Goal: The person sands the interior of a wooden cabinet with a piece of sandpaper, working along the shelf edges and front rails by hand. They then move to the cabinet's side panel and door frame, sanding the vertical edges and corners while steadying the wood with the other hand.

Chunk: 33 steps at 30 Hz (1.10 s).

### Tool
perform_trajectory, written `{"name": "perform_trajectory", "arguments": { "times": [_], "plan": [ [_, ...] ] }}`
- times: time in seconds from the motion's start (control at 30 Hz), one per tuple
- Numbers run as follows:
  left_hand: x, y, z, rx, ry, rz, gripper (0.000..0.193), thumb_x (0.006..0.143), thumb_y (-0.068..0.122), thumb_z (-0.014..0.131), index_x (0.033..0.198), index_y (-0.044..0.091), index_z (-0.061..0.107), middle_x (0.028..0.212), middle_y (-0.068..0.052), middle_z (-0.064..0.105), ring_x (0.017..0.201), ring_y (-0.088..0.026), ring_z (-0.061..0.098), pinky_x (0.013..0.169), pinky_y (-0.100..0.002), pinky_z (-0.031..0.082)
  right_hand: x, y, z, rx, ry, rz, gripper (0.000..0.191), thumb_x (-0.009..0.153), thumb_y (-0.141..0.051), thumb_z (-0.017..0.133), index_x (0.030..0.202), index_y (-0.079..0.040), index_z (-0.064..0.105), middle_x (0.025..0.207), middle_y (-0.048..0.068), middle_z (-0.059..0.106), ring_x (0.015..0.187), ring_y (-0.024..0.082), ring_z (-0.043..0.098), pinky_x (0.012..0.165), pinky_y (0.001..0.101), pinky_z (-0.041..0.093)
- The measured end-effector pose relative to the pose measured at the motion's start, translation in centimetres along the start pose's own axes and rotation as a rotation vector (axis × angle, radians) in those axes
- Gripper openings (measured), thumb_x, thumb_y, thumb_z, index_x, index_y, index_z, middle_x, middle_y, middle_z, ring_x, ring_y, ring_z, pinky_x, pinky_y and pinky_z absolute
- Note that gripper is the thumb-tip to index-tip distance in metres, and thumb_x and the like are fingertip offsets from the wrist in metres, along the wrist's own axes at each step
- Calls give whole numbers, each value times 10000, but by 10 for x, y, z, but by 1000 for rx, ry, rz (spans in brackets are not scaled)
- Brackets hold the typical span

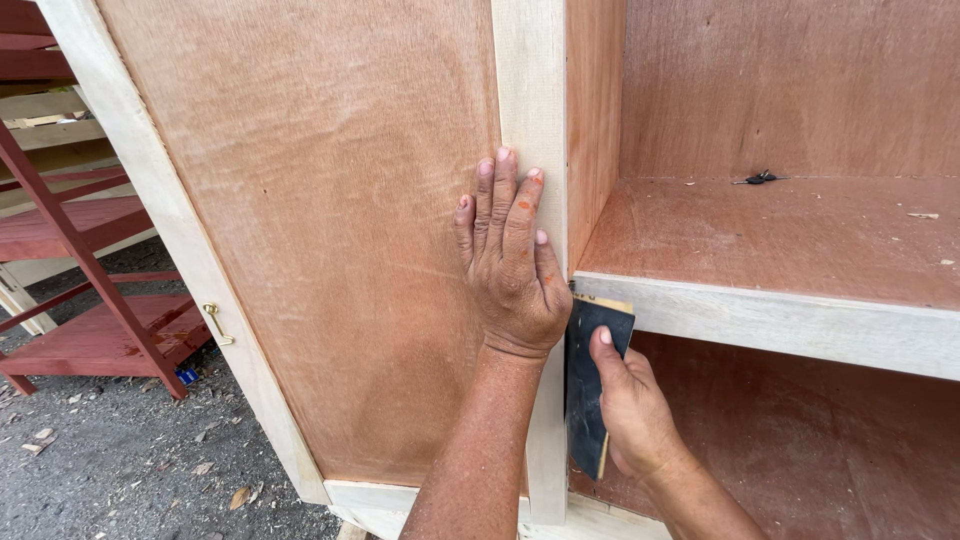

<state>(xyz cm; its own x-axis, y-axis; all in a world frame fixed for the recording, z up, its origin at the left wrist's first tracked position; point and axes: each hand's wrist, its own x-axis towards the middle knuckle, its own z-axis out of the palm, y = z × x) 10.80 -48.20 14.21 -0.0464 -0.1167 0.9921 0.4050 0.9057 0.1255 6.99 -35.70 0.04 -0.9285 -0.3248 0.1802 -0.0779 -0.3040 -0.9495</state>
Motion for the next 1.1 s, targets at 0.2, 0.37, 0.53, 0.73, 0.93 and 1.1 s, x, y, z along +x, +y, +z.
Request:
{"name": "perform_trajectory", "arguments": {
  "times": [0.2, 0.37, 0.53, 0.73, 0.93, 1.1],
  "plan": [
    [1, -2, 0, -56, 50, -17, 457, 1070, 18, 365, 1457, 137, 576, 1624, -62, 501, 1592, -211, 358, 1381, -442, 213, -23, 11, 47, -153, 179, -111, 743, 973, -639, 338, 1266, 4, 567, 980, 79, 665, 959, 126, 630, 878, 295, 526],
    [2, -6, -2, -51, 71, 18, 467, 1044, 29, 373, 1430, 146, 606, 1613, -67, 503, 1590, -216, 366, 1370, -445, 216, -6, -93, 83, -149, 115, -377, 697, 1078, -573, 319, 1442, -13, 518, 1121, 252, 512, 1042, 260, 458, 904, 469, 393],
    [1, -8, -5, -54, 53, 8, 489, 1020, 53, 342, 1428, 126, 600, 1616, -102, 493, 1583, -245, 366, 1356, -465, 213, 23, -138, 82, 39, -135, -618, 668, 1038, -541, 398, 1423, 0, 464, 1410, 154, 586, 1379, 221, 523, 1196, 389, 399],
    [5, -6, -7, -81, 54, 8, 500, 1002, 58, 362, 1445, 104, 591, 1607, -100, 506, 1583, -246, 377, 1355, -466, 218, -12, -132, 86, -3, -70, -570, 603, 1016, -478, 486, 1383, 0, 491, 1322, 115, 606, 1299, 218, 538, 1149, 385, 410],
    [5, -6, -6, -58, 68, -10, 482, 1054, 88, 321, 1470, 89, 564, 1615, -89, 503, 1589, -236, 370, 1359, -469, 199, 44, -190, 94, -243, -74, -704, 719, 1026, -578, 389, 1437, 6, 472, 1373, 209, 602, 1360, 292, 535, 1145, 453, 452],
    [5, -8, -1, -55, 150, -14, 437, 1121, 188, 325, 1512, 66, 476, 1607, -84, 482, 1587, -226, 324, 1364, -474, 154, 15, -120, 84, -345, -107, -912, 844, 1080, -636, 344, 1610, 5, 202, 1684, 267, 224, 1596, 325, 142, 1298, 476, 146]
  ]
}}
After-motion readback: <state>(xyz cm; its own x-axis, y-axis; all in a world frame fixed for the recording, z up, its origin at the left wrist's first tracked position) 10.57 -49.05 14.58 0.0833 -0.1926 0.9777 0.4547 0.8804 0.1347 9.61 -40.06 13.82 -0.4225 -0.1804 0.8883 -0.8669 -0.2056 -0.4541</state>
